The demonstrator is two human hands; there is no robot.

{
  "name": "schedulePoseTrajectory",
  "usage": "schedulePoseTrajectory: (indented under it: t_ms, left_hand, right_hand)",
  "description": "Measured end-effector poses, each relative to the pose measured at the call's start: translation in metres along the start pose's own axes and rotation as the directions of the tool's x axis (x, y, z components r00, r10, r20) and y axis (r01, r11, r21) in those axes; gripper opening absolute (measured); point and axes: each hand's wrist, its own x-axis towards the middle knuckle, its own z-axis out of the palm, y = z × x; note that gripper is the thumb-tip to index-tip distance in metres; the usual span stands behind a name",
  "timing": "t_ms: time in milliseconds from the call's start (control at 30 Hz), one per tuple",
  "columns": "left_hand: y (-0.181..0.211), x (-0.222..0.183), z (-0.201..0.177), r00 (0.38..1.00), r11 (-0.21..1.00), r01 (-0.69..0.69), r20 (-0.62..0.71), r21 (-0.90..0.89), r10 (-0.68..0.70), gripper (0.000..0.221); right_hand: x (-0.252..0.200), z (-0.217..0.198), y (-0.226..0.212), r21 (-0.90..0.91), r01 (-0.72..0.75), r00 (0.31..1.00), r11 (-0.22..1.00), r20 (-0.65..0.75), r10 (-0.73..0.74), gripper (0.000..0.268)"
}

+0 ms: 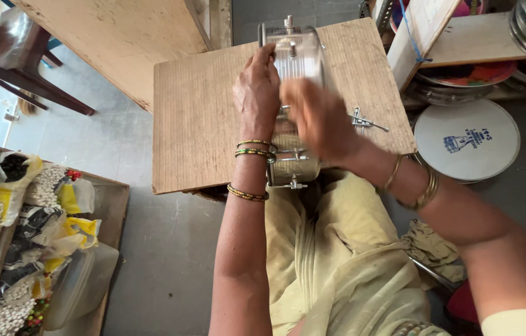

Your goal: The person attaches metal lugs to a drum shell using a tool, placing screws and tightening them while turning the shell to work on different sections.

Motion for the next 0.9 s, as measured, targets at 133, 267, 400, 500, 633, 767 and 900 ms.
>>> schedulePoseTrajectory:
  t_ms: [133,267,400,500,633,767,900]
  left_hand:
    - [-0.003,0.0,-0.002,1.0,0.999,0.001,-0.016,0.052,0.0,0.022]
    - [-0.003,-0.003,-0.005,0.999,0.999,-0.029,-0.026,0.024,0.029,0.024]
    - [0.001,-0.005,-0.005,1.0,0.999,-0.026,0.002,0.039,0.026,0.021]
    - [0.003,-0.005,-0.005,0.998,0.998,-0.05,-0.033,0.028,0.051,0.023]
    - [0.001,-0.001,-0.005,1.0,0.999,0.016,-0.008,0.033,-0.016,0.023]
    - [0.001,-0.004,-0.009,1.0,0.999,-0.006,-0.009,0.038,0.006,0.023]
    - [0.003,-0.004,-0.004,1.0,1.0,-0.019,-0.01,-0.01,0.019,0.025]
  right_hand:
    - [-0.047,-0.004,-0.002,-0.063,0.465,0.873,0.883,0.2,-0.445,0.025]
    - [-0.052,-0.017,0.014,0.09,0.372,0.923,0.924,0.065,-0.378,0.026]
    - [-0.039,-0.025,0.013,0.321,-0.126,0.99,0.939,-0.013,0.137,0.018]
    - [-0.03,-0.025,0.005,0.352,-0.128,0.987,0.927,-0.043,0.153,0.013]
    - [-0.023,-0.031,-0.005,0.399,-0.045,0.988,0.916,-0.12,0.101,0.01]
    - [0.018,-0.043,0.016,0.51,-0.305,0.937,0.804,0.007,0.351,0.015]
    - [0.044,-0.035,0.024,0.386,-0.43,0.899,0.816,0.103,0.425,0.012]
